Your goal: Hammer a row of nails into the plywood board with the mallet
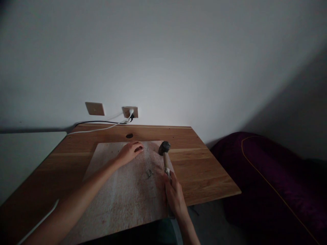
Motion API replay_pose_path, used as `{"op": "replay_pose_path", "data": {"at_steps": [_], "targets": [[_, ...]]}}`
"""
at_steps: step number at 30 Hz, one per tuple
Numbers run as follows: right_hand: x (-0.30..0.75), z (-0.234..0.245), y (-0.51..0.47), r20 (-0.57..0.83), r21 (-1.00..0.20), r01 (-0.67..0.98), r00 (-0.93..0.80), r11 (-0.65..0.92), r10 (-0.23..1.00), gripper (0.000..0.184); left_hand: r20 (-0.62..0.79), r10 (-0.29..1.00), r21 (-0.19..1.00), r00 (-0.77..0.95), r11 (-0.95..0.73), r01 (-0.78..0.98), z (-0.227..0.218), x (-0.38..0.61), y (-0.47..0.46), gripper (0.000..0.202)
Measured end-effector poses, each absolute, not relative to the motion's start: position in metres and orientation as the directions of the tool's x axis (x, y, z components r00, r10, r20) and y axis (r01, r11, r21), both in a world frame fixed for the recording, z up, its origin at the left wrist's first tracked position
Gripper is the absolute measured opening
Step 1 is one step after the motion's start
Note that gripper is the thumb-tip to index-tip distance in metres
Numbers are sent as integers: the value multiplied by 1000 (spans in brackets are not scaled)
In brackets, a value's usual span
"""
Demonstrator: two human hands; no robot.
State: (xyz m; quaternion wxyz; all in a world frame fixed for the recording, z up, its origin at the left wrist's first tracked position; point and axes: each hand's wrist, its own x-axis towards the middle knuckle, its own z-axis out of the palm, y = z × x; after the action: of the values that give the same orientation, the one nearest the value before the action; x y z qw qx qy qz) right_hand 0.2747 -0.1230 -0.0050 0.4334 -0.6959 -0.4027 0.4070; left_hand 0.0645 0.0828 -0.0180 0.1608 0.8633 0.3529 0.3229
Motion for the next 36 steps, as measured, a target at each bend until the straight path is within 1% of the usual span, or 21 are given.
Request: {"op": "replay_pose_path", "data": {"at_steps": [4,9,11,14,16,19,21,22,23,26,27,29,31,32,34,36], "targets": [[276,-10,-122,-204,-937,203,346,-286,916,57,459,716,482,526,-698,530,-19,67,82,9],[276,-12,-123,-186,-950,178,335,-256,924,57,461,728,566,508,-682,463,-25,67,86,18],[273,-7,-122,-147,-960,178,338,-217,929,56,459,727,584,511,-680,444,-25,67,86,24],[266,8,-118,-84,-975,167,334,-147,939,55,453,741,586,496,-667,460,-24,66,85,30],[260,19,-114,-85,-978,156,303,-137,949,55,440,758,590,482,-648,481,-23,65,85,24],[250,31,-107,-108,-980,142,215,-141,971,53,422,761,603,493,-641,475,-24,64,87,5],[243,37,-102,-112,-982,133,165,-135,980,52,418,746,598,518,-655,461,-26,64,89,5],[240,39,-101,-113,-981,138,144,-133,983,51,421,741,591,523,-661,462,-28,63,90,9],[237,40,-98,-114,-980,150,124,-132,986,50,426,740,584,520,-664,467,-29,63,91,17],[229,39,-92,-119,-970,206,71,-131,990,49,447,748,577,491,-660,481,-34,61,93,53],[227,36,-90,-129,-965,221,57,-138,990,49,451,752,579,481,-657,484,-35,61,94,61],[225,30,-88,-144,-961,230,53,-152,988,49,453,756,580,472,-652,488,-37,59,95,66],[224,26,-88,-134,-964,218,95,-153,986,48,461,756,580,464,-653,488,-37,59,95,61],[225,25,-90,-120,-967,207,129,-145,984,48,466,754,580,463,-655,483,-36,59,95,53],[227,26,-94,-105,-972,191,181,-139,978,49,461,751,592,472,-657,467,-33,59,94,31],[231,30,-98,-124,-970,182,190,-159,974,50,446,749,609,490,-655,447,-30,60,93,12]]}}
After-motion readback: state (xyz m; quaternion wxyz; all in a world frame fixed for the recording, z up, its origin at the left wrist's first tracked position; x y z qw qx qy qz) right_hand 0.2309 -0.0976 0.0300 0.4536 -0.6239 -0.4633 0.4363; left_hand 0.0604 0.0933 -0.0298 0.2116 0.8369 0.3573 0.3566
